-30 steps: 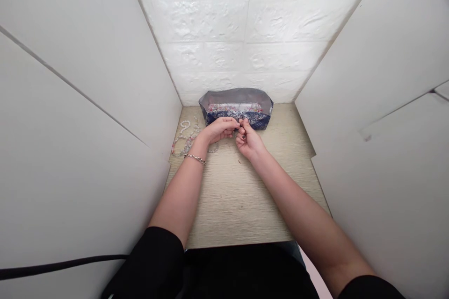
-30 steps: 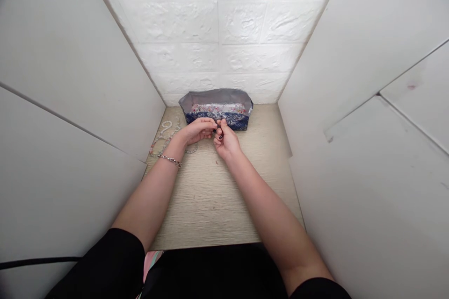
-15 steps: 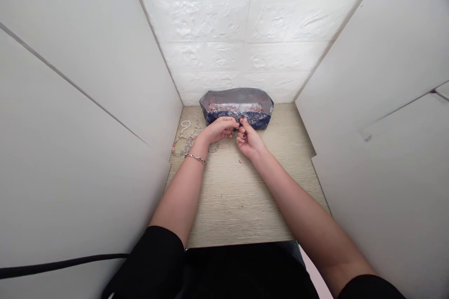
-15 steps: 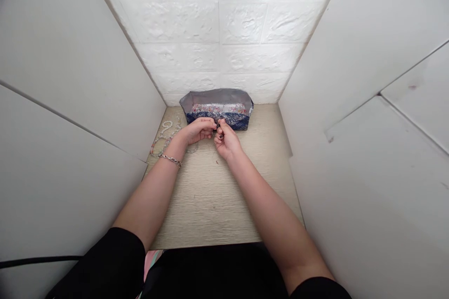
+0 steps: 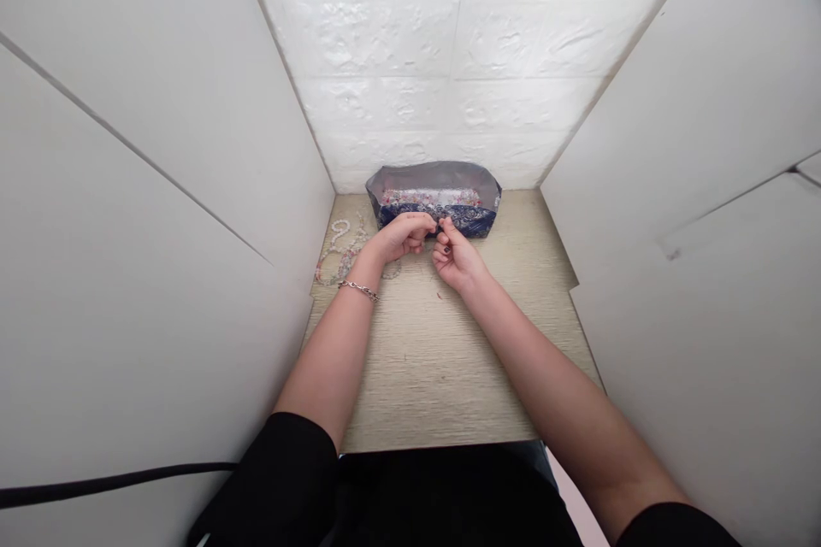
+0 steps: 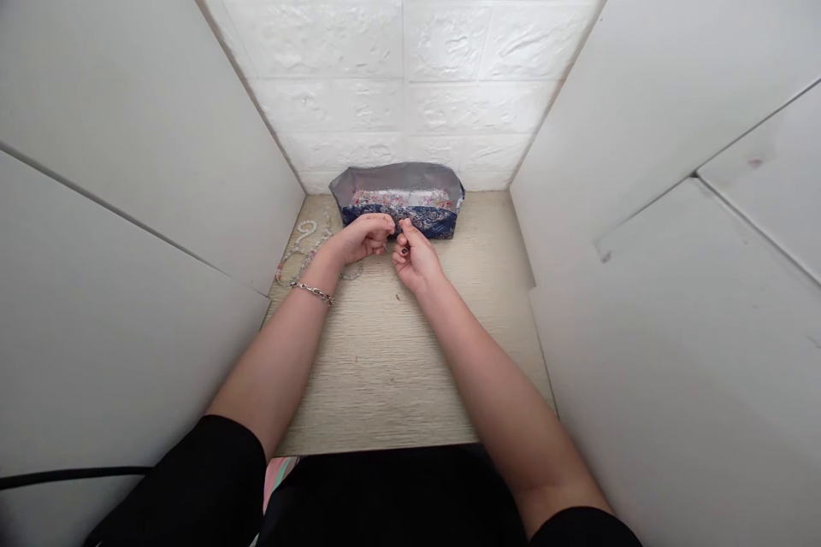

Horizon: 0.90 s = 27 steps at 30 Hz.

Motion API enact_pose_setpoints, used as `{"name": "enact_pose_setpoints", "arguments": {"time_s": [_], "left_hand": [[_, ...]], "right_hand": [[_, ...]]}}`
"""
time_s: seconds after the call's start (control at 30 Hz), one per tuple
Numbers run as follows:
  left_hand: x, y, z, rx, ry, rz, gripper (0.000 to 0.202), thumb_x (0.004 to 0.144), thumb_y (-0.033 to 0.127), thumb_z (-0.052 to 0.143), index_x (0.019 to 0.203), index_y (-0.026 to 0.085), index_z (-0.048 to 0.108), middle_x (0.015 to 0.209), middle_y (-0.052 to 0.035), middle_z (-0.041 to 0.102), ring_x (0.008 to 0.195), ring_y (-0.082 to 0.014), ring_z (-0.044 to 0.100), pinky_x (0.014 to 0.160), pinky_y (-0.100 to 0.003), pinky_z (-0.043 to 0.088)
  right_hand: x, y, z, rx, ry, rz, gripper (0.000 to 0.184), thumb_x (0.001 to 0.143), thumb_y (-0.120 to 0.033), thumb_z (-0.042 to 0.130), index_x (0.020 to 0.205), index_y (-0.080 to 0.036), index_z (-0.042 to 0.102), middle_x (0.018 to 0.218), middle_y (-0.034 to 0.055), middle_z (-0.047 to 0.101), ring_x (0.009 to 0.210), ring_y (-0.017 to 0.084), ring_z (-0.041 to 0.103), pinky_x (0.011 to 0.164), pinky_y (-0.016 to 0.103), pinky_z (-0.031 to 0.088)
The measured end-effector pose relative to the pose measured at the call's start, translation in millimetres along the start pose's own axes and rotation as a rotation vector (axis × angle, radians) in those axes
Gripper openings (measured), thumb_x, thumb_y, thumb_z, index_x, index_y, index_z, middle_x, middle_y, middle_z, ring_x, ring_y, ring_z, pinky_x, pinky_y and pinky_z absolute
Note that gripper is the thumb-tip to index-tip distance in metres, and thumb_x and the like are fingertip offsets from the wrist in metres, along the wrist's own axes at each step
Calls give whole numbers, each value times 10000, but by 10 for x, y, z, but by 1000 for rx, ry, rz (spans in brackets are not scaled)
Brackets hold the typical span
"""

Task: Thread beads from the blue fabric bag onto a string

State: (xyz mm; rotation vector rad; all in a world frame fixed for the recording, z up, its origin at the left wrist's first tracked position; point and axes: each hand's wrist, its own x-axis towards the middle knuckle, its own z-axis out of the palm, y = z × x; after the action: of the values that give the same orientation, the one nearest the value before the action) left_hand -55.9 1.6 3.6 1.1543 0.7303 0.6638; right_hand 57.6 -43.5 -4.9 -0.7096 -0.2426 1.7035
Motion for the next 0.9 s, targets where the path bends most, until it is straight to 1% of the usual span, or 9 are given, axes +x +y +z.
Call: {"name": "enact_pose_setpoints", "arguments": {"time_s": [0.1,0.17,0.27,0.43,0.6,0.9], "left_hand": [[-3,16,12,36,32,-8,87,659,225,548,652,147,512,413,99,204,334,-10,169,355,-170,214],[-4,21,16,55,37,-17,99,664,242,546,660,143,535,404,97,203,332,-12,163,348,-174,191],[-7,23,19,72,32,-6,104,661,232,548,623,136,543,392,93,212,331,-10,179,356,-177,204],[-13,29,23,67,44,-19,106,644,180,519,550,137,493,382,89,229,327,-8,202,373,-175,241],[-8,32,28,72,54,-41,80,624,159,494,549,138,476,378,89,235,324,-11,204,367,-173,242],[-14,35,25,87,33,-16,68,619,150,487,555,131,500,383,85,247,329,-12,230,372,-172,264]], "right_hand": [[5,0,-9,-9,-15,-5,131,778,-255,514,723,-153,452,444,-89,376,309,-9,254,292,99,159],[6,0,-14,-12,-32,-9,143,771,-259,523,714,-150,450,451,-88,381,311,-11,254,291,100,157],[2,-1,-16,-14,-44,-10,140,780,-255,509,712,-148,450,456,-85,388,311,-13,257,291,97,156],[-2,-3,-9,-29,-23,-10,142,763,-267,533,721,-160,451,453,-90,378,317,-11,252,297,96,156],[-2,-2,-11,-42,-11,-6,157,754,-275,544,712,-158,448,453,-91,373,322,-11,248,301,100,157],[1,15,-20,-57,-43,-19,148,752,-251,541,698,-149,449,455,-82,395,325,-10,266,301,98,157]]}}
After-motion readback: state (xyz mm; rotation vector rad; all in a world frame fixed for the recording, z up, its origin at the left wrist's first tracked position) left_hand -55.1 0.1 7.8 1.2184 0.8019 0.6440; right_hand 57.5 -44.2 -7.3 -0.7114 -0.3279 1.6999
